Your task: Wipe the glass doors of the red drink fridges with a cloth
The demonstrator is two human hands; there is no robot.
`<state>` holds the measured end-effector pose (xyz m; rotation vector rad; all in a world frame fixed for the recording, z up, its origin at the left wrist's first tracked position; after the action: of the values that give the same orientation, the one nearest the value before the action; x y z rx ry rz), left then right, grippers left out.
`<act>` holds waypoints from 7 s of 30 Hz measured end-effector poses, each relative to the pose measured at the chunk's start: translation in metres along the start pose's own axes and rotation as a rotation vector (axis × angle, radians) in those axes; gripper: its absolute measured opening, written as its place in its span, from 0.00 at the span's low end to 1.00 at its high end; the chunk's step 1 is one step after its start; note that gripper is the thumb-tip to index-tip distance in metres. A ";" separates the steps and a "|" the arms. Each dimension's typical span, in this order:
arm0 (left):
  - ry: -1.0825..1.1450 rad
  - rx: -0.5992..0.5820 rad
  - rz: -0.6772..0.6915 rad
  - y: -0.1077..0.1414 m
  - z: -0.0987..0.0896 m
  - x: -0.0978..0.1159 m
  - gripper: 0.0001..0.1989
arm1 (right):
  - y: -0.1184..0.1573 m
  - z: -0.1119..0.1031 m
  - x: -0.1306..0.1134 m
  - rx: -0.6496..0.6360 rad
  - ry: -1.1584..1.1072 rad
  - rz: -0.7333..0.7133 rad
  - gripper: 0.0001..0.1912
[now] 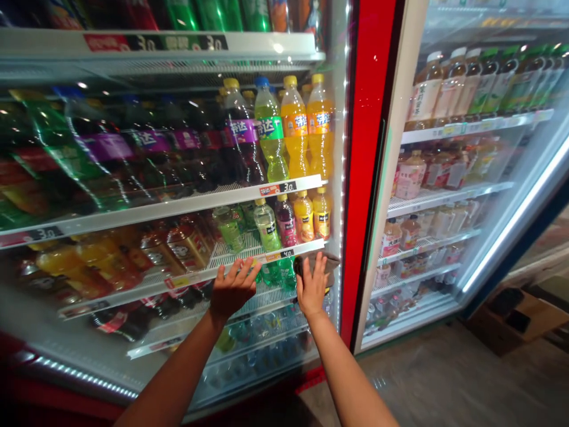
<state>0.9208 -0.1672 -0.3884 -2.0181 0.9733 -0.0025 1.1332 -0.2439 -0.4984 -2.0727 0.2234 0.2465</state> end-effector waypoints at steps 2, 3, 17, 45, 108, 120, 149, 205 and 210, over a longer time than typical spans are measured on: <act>0.010 -0.029 -0.015 0.002 0.001 0.001 0.26 | 0.021 0.000 -0.002 -0.157 0.023 -0.212 0.43; 0.009 -0.041 -0.019 0.003 0.001 0.001 0.26 | 0.033 -0.001 0.003 -0.231 0.024 -0.317 0.44; -0.051 -0.237 0.015 0.008 0.002 0.002 0.29 | 0.026 -0.004 -0.015 -0.159 0.029 -0.327 0.47; 0.058 -0.065 0.172 0.140 -0.038 -0.088 0.34 | 0.032 0.021 -0.133 -0.193 0.001 -0.139 0.44; 0.060 -0.306 -0.215 0.299 -0.065 -0.273 0.41 | 0.055 0.051 -0.354 -0.462 -0.018 -0.703 0.32; 0.050 -0.278 -0.229 0.312 -0.033 -0.276 0.49 | 0.041 0.063 -0.375 -0.352 0.064 -0.666 0.29; -0.029 -0.312 -0.659 0.423 -0.121 -0.255 0.40 | 0.063 0.113 -0.500 -0.303 -0.298 -1.175 0.21; -0.422 0.016 -0.821 0.372 -0.147 -0.293 0.43 | -0.122 0.047 -0.645 0.393 -0.561 -1.304 0.21; -0.424 0.078 -0.882 0.343 -0.152 -0.319 0.45 | -0.143 0.056 -0.671 0.295 -0.534 -1.241 0.19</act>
<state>0.4302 -0.1804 -0.4285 -2.0971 -0.2114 -0.0849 0.5204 -0.0872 -0.2274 -1.4480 -1.2329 -0.0191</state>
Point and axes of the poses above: each hand's wrist, its own y-axis away from the middle knuckle, its own z-axis out of the palm, x = y × z, the point moved 2 cm from there along -y, towards the middle knuckle, and after that the axes turned 8 degrees about -z, right-handed, at the moved point
